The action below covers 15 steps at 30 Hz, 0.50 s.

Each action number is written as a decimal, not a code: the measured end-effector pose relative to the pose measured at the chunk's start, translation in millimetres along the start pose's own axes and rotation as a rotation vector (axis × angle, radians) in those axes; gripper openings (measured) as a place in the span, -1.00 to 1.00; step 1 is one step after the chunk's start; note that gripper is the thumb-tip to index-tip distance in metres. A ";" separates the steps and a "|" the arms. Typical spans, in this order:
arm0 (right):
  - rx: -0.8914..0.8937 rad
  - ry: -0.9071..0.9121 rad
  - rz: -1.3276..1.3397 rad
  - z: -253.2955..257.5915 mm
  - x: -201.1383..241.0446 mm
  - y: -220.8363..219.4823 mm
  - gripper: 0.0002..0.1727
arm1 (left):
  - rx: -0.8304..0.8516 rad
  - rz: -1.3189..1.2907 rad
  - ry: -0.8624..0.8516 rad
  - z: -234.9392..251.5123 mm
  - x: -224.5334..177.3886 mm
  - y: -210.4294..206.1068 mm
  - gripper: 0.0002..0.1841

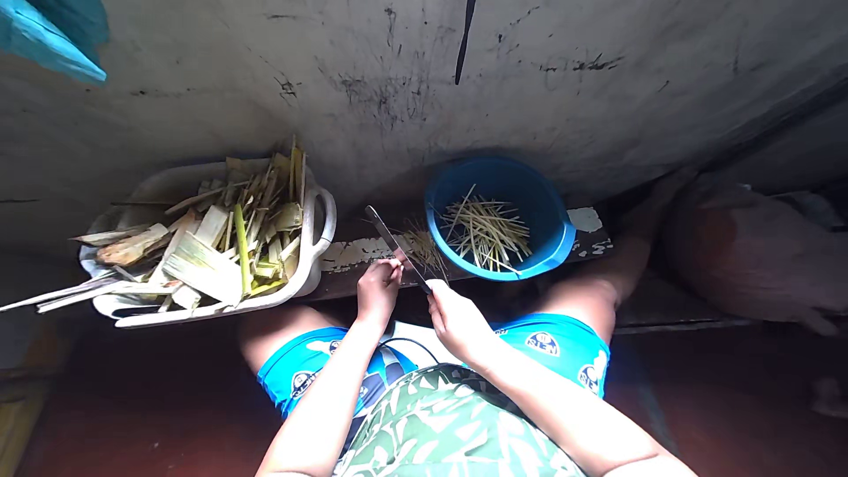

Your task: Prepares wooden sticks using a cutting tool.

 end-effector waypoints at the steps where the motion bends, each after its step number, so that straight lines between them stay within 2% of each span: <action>1: 0.017 -0.025 0.016 0.5 -1.5 -0.6 -0.66 | -0.001 -0.001 -0.003 -0.5 1.0 -0.6 -0.87; 5: 0.070 -0.077 0.047 0.9 -5.6 -3.0 -0.66 | 0.023 -0.007 0.019 -3.1 3.7 -2.1 -0.86; 10: 0.084 -0.181 0.248 4.3 -7.6 4.8 -0.69 | 0.002 -0.021 0.001 -3.8 4.5 -3.0 -0.84; 15: -0.165 0.076 0.116 2.7 12.6 26.7 -0.69 | 0.024 -0.030 -0.018 -2.1 3.1 -3.3 -0.80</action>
Point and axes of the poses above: each hand's wrist, its own z-axis towards the middle knuckle, its own y-axis out of the back of the hand, x = y × z, the point moved 7 cm from there along z, towards the middle knuckle, and after that the axes turned 12 degrees about -x, right-handed, at the moved point
